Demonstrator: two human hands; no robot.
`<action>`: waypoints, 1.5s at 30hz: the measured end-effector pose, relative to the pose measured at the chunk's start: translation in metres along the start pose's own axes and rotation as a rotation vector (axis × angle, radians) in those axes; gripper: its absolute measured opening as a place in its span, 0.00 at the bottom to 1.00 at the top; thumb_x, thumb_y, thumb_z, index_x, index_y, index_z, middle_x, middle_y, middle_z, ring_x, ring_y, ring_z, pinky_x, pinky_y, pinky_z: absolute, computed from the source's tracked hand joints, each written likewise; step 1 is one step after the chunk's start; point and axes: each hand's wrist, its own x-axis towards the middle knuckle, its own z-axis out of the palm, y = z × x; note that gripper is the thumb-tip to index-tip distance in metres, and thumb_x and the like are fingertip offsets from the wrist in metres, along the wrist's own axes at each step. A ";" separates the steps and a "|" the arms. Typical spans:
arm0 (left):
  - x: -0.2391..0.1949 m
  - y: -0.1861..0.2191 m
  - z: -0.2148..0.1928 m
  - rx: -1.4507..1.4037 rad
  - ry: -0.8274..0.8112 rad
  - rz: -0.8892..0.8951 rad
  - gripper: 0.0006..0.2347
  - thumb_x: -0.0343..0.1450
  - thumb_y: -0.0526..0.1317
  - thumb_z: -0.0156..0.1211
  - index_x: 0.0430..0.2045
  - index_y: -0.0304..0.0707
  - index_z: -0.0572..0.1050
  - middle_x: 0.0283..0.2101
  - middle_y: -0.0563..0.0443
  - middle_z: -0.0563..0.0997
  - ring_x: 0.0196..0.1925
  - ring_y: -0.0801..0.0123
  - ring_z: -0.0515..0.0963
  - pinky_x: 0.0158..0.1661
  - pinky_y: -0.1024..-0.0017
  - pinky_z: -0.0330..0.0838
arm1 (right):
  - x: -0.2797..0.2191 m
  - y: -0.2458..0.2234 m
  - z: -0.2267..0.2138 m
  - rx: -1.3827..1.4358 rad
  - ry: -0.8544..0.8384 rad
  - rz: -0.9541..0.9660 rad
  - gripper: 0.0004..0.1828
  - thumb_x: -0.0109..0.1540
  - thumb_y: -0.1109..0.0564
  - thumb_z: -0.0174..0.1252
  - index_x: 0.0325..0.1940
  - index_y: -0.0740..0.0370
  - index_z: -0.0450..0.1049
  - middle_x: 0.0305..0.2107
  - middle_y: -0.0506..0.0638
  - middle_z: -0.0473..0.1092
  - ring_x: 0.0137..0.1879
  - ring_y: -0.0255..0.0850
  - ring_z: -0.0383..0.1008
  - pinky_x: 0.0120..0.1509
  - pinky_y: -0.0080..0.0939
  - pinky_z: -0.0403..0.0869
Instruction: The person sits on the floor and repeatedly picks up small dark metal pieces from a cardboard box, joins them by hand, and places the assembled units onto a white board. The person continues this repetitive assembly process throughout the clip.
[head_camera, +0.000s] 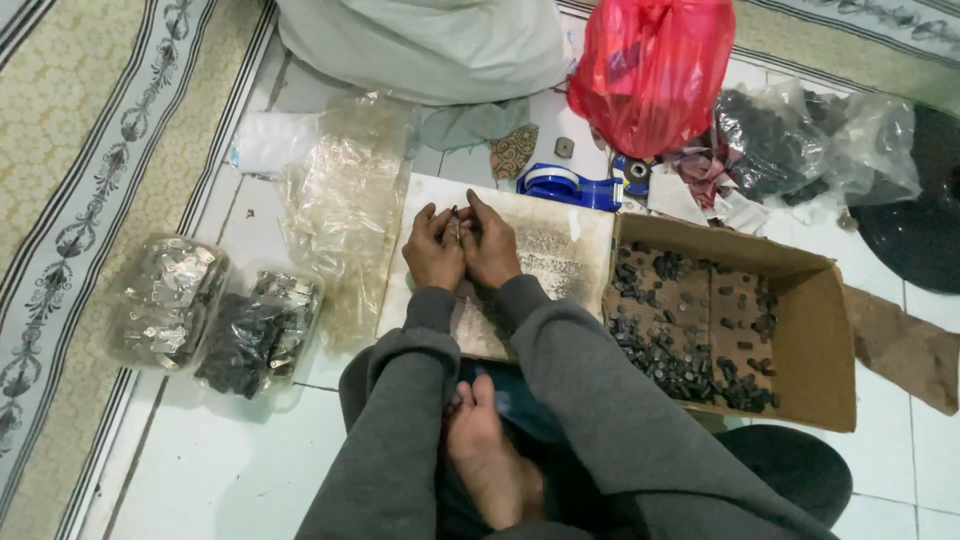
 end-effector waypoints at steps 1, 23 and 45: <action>-0.002 0.003 -0.001 0.002 -0.007 0.006 0.20 0.70 0.37 0.66 0.57 0.40 0.74 0.43 0.50 0.88 0.56 0.55 0.84 0.59 0.54 0.78 | -0.004 0.001 -0.002 0.001 0.009 0.003 0.36 0.60 0.71 0.59 0.74 0.68 0.66 0.44 0.58 0.78 0.49 0.53 0.83 0.55 0.52 0.81; -0.022 0.038 -0.018 0.025 -0.199 -0.006 0.22 0.72 0.33 0.58 0.65 0.36 0.69 0.48 0.45 0.87 0.58 0.44 0.81 0.59 0.46 0.78 | -0.013 0.040 -0.012 -0.147 -0.017 0.066 0.21 0.62 0.61 0.64 0.60 0.59 0.80 0.41 0.53 0.78 0.49 0.58 0.81 0.51 0.51 0.82; -0.027 0.045 -0.023 0.097 -0.219 0.083 0.28 0.69 0.31 0.51 0.69 0.39 0.63 0.47 0.45 0.86 0.53 0.43 0.83 0.55 0.46 0.79 | 0.002 0.033 -0.027 -0.190 -0.153 0.070 0.10 0.61 0.58 0.68 0.47 0.55 0.83 0.34 0.55 0.77 0.42 0.60 0.82 0.43 0.54 0.82</action>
